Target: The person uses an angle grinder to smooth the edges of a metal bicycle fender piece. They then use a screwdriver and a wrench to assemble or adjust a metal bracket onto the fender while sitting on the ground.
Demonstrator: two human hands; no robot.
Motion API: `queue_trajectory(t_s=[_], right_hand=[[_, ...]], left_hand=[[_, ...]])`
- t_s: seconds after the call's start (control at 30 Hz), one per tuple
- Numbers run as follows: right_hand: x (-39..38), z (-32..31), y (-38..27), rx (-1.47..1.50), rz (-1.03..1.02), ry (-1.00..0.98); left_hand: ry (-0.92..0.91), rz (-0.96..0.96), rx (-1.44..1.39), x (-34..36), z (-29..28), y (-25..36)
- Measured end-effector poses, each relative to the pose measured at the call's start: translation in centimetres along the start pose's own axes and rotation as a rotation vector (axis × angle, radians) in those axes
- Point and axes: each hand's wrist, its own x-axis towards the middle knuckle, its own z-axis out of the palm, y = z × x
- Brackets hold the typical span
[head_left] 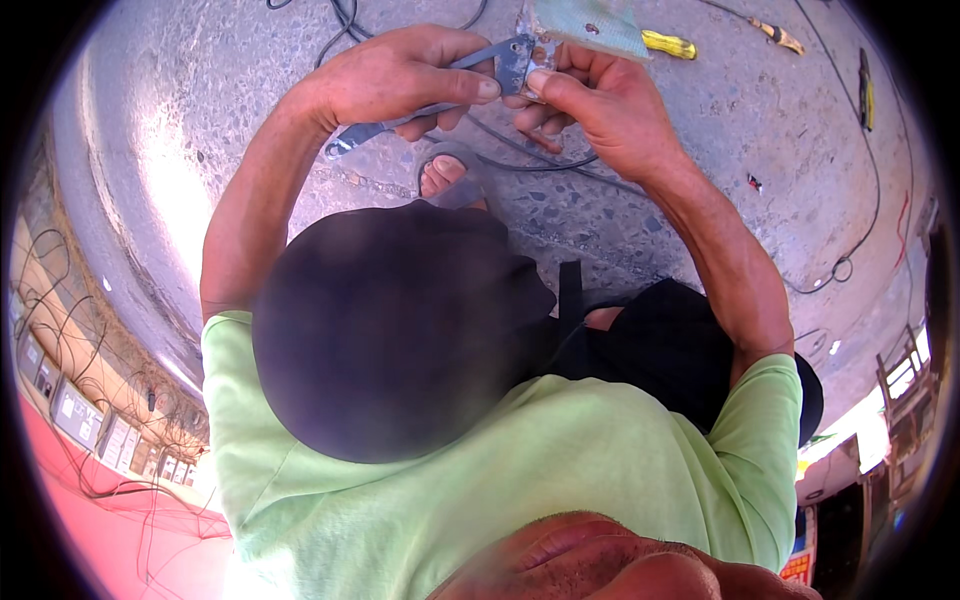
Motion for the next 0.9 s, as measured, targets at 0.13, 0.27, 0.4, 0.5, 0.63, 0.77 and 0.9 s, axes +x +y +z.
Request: queue_trajectory(t_s=[0.13,0.27,0.4,0.5,0.63,0.77,0.9], right_hand=[[-0.06,0.01,-0.32,-0.083,0.015,0.016],[0.01,-0.03,-0.32,-0.072,0.026,0.012],[0.02,-0.04,-0.26,-0.065,0.022,0.007],[0.08,-0.03,-0.19,-0.082,0.015,0.004],[0.03,-0.03,0.01,-0.085,-0.013,-0.013],[-0.22,0.45,-0.03,-0.023,-0.053,0.026],[-0.29,0.49,0.04,-0.001,-0.054,-0.001]], left_hand=[[0.035,-0.023,0.042,-0.14,0.24,0.43],[0.033,-0.023,0.042,-0.32,0.12,0.52],[0.041,-0.027,0.029,-0.25,0.26,0.32],[0.032,-0.029,0.042,-0.34,0.19,0.26],[0.025,-0.032,0.026,-0.55,0.16,0.33],[0.041,-0.038,0.018,-0.69,0.26,0.44],[0.037,-0.048,0.019,-0.73,0.33,0.43]])
